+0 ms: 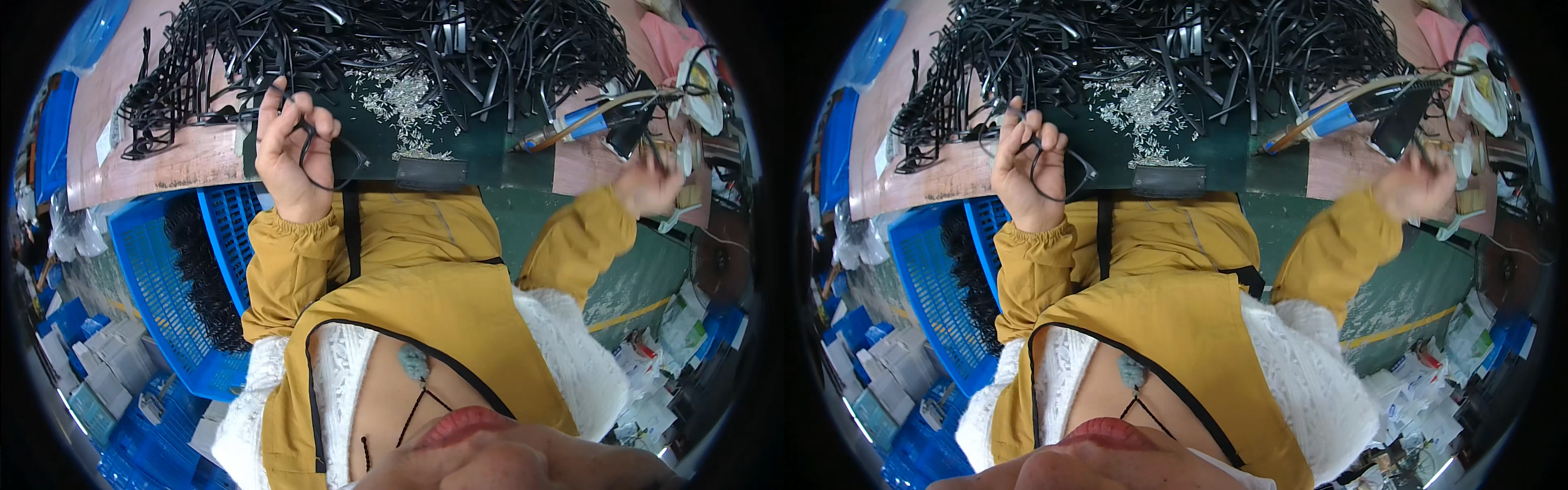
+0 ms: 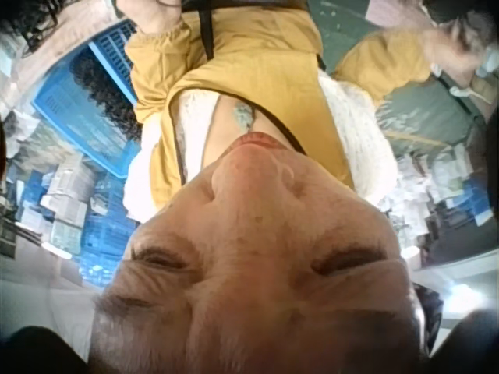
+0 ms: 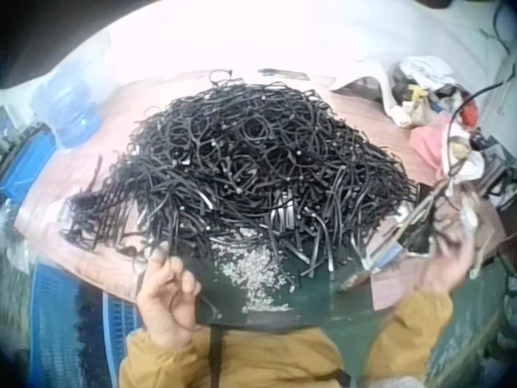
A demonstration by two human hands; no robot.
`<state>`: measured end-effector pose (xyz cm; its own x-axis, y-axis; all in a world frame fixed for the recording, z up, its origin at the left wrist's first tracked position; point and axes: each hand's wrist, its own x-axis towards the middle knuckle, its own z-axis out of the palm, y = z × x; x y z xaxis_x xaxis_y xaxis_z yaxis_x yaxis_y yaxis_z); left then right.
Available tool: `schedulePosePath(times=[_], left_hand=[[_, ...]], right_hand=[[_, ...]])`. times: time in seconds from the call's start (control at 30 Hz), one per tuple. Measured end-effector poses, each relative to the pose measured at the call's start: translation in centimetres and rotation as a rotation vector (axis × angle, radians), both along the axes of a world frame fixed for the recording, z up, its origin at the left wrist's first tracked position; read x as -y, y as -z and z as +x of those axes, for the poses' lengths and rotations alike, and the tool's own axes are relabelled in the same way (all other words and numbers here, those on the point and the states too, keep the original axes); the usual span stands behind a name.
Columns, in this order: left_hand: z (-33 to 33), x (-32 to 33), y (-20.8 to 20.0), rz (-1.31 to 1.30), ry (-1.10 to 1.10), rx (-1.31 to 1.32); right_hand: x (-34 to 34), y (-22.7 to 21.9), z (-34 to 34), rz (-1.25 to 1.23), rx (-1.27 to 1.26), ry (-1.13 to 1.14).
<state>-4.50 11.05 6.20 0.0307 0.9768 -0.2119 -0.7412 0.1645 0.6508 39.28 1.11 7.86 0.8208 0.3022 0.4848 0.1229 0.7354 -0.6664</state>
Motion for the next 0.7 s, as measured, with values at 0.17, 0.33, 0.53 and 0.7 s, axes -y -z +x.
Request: schedulePosePath(times=[0.17, 0.33, 0.53, 0.7], left_hand=[[3.1, 3.1, 2.0, 0.029, 0.048, 0.113], [4.8, 7.0, 6.4, 0.481, 0.041, -0.288], [1.0, 10.4, 8.9, 0.658, 0.206, -0.517], [1.9, 11.0, 10.6, 0.747, 0.073, -0.526]], right_hand=[[3.3, 0.6, -12.5, -0.129, 0.098, -0.425], [1.3, 5.2, -20.7, -0.799, 0.708, -0.587], [0.4, 6.0, -22.3, -0.872, 0.247, -0.795], [-0.1, 6.7, -23.6, -0.796, 0.086, -0.725]])
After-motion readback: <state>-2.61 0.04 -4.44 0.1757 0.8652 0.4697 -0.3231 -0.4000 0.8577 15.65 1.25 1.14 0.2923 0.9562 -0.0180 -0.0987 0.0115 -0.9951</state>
